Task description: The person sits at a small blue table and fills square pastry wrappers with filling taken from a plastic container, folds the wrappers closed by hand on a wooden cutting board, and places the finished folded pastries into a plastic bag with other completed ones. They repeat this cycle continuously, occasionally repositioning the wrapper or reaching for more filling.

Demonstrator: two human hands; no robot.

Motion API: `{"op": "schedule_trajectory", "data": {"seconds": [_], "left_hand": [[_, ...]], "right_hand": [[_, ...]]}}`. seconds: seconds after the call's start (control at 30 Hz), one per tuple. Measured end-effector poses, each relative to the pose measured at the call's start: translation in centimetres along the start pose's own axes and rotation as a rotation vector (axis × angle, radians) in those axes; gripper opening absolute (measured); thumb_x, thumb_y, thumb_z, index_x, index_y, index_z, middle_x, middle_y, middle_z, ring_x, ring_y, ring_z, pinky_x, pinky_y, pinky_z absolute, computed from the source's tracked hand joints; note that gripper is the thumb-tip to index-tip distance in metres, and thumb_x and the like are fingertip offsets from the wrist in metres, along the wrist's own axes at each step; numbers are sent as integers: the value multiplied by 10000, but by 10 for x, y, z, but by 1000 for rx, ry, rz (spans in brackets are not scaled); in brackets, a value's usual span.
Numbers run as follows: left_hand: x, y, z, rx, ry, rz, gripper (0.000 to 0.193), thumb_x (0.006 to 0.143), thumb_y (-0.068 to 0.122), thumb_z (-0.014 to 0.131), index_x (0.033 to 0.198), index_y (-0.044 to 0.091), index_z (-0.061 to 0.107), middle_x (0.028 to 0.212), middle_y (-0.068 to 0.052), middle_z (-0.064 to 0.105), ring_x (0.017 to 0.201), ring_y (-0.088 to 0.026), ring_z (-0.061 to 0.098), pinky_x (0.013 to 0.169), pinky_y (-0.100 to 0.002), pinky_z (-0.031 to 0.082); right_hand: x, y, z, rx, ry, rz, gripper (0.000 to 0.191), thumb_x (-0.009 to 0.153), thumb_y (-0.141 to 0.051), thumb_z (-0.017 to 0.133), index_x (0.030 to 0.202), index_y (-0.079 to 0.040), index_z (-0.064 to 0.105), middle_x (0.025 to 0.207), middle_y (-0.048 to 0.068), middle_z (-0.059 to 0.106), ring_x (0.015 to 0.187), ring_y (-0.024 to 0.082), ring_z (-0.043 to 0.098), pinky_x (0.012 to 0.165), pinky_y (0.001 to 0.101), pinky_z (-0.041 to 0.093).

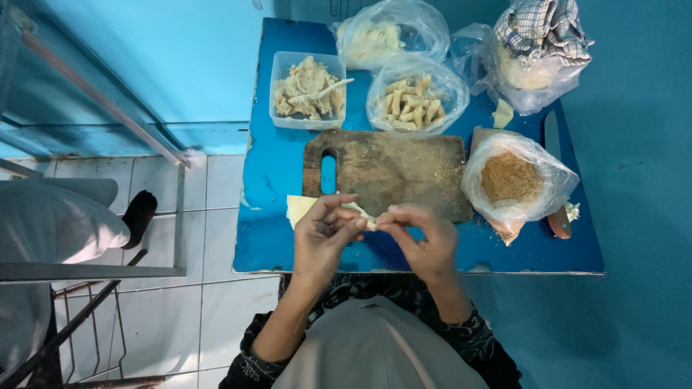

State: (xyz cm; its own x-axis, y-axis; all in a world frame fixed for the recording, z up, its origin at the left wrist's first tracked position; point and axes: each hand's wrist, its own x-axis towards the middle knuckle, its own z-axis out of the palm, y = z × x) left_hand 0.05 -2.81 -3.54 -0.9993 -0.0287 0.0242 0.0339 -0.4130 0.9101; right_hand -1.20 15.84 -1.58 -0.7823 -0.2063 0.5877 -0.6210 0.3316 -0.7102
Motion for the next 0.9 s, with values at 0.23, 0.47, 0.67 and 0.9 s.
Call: {"op": "schedule_trajectory", "data": {"seconds": [0.23,0.47,0.67,0.9], "left_hand": [[-2,9,-6,5,-130,47,359,946,-17,690,1291,-31,595,987,-71,726,911,-130,738,724,-259,585],[-11,19,7,272,-83,192,327,920,-55,687,1241,-2,652,1030,-36,683,951,-103,698,825,-259,611],[-14,14,2,352,-58,234,236,926,-32,713,1160,-7,693,1023,-33,694,904,-101,707,788,-244,612],[-4,3,-11,-47,-94,-14,407,857,-24,741,1245,19,627,996,-2,659,873,-54,664,771,-219,580]], "right_hand": [[2,16,-13,698,87,450,302,955,75,681,1201,-36,547,1068,129,699,962,191,712,827,334,631],[13,-1,-12,725,-92,490,605,839,58,745,1368,-56,477,1168,138,662,1012,197,712,826,333,632],[13,1,-7,427,-44,563,570,849,69,751,1369,-30,540,986,113,767,912,183,747,797,308,620],[9,16,-11,780,37,601,499,873,117,715,1338,3,571,1012,118,717,887,146,698,781,277,565]]}}
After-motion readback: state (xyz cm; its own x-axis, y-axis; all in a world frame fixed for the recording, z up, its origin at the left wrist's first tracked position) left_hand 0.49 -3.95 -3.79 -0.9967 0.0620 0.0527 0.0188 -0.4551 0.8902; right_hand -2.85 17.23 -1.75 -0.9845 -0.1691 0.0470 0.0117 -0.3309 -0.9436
